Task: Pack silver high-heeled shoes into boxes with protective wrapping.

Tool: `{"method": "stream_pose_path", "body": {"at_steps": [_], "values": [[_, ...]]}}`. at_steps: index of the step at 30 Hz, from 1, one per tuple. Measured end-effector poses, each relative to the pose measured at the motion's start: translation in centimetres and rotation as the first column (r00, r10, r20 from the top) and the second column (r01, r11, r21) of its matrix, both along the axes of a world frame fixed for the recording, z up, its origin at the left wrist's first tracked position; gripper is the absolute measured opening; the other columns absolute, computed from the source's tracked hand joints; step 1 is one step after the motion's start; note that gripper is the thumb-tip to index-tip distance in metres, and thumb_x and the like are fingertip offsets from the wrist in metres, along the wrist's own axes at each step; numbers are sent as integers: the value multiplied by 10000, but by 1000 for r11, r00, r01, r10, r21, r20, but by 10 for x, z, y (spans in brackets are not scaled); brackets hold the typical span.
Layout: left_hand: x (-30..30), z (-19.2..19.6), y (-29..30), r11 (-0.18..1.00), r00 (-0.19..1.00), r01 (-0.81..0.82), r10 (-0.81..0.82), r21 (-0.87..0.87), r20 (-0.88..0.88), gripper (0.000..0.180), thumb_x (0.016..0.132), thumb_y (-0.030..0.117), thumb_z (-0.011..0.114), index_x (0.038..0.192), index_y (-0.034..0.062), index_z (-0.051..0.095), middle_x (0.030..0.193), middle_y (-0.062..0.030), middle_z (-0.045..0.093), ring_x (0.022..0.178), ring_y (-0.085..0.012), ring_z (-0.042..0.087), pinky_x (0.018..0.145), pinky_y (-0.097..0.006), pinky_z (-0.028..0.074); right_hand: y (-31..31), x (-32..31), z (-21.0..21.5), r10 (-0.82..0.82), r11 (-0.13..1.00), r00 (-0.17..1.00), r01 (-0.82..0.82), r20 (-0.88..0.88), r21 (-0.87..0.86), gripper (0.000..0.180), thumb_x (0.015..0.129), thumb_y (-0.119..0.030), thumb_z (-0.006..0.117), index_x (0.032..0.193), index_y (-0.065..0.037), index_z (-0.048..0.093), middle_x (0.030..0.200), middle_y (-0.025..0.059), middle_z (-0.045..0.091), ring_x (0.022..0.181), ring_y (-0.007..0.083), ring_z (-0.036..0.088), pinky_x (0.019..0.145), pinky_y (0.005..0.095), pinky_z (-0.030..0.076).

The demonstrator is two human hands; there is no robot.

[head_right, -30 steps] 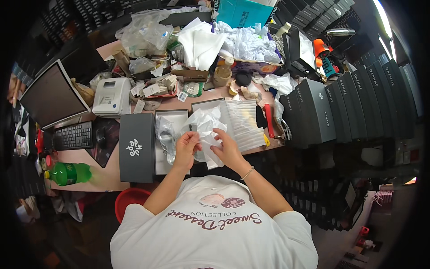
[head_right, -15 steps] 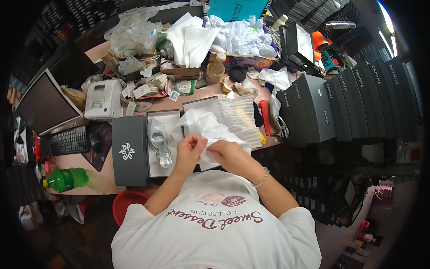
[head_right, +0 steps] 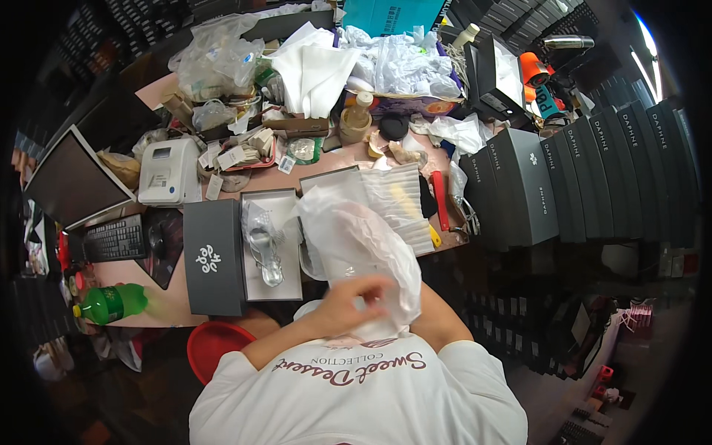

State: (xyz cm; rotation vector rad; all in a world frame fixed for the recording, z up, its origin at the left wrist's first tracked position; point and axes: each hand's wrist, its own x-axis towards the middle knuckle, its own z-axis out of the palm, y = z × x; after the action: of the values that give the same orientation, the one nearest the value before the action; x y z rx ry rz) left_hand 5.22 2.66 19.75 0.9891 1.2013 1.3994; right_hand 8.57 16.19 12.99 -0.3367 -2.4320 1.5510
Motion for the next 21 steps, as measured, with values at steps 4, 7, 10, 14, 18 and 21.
{"method": "stream_pose_path", "body": {"at_steps": [4,7,10,14,18,21], "values": [[-59,-91,19,586,577,-810,804,24,-143,527,869,232,655,1284,-13,443,1231,-149,522,1130,-228,506,986,-353,377,-1,13,4,-17,1000,1000,17,-17,-6,294,833,-132,627,1082,21,595,1054,114,628,995,241,593,864,344,462],[-86,-132,24,722,646,-641,691,-260,325,444,932,263,566,1277,2,465,1235,-116,547,1136,-202,523,973,-343,401,-6,10,-8,-21,1000,998,20,-66,-15,295,832,-133,626,1083,20,595,1049,111,630,996,235,593,866,341,461],[-84,-119,21,796,569,-505,598,-334,564,306,954,234,532,1177,24,548,1104,-76,630,1007,-168,600,887,-324,470,-5,14,-14,-26,999,995,23,-102,-23,296,832,-134,626,1083,20,596,1045,109,632,998,229,593,869,338,461],[-68,-106,22,795,507,-465,600,-389,619,281,946,234,545,1131,24,566,1072,-74,639,965,-178,618,855,-330,486,7,20,-7,21,999,995,-25,-99,-42,296,831,-135,625,1083,18,596,1039,106,634,999,221,592,872,334,460],[-97,-130,21,576,322,-685,789,-447,524,321,944,289,541,1111,17,566,1081,-88,633,962,-208,619,857,-354,491,11,26,-6,30,998,992,-37,-124,-54,297,830,-137,624,1083,17,597,1033,102,636,1001,214,592,875,330,459],[-148,-146,-8,450,164,-734,844,-509,510,412,941,380,519,1091,-2,559,1079,-125,626,979,-264,616,883,-401,488,39,37,4,84,990,995,-90,-62,-105,298,830,-138,623,1083,17,597,1028,100,638,1003,208,591,878,327,458]]}}
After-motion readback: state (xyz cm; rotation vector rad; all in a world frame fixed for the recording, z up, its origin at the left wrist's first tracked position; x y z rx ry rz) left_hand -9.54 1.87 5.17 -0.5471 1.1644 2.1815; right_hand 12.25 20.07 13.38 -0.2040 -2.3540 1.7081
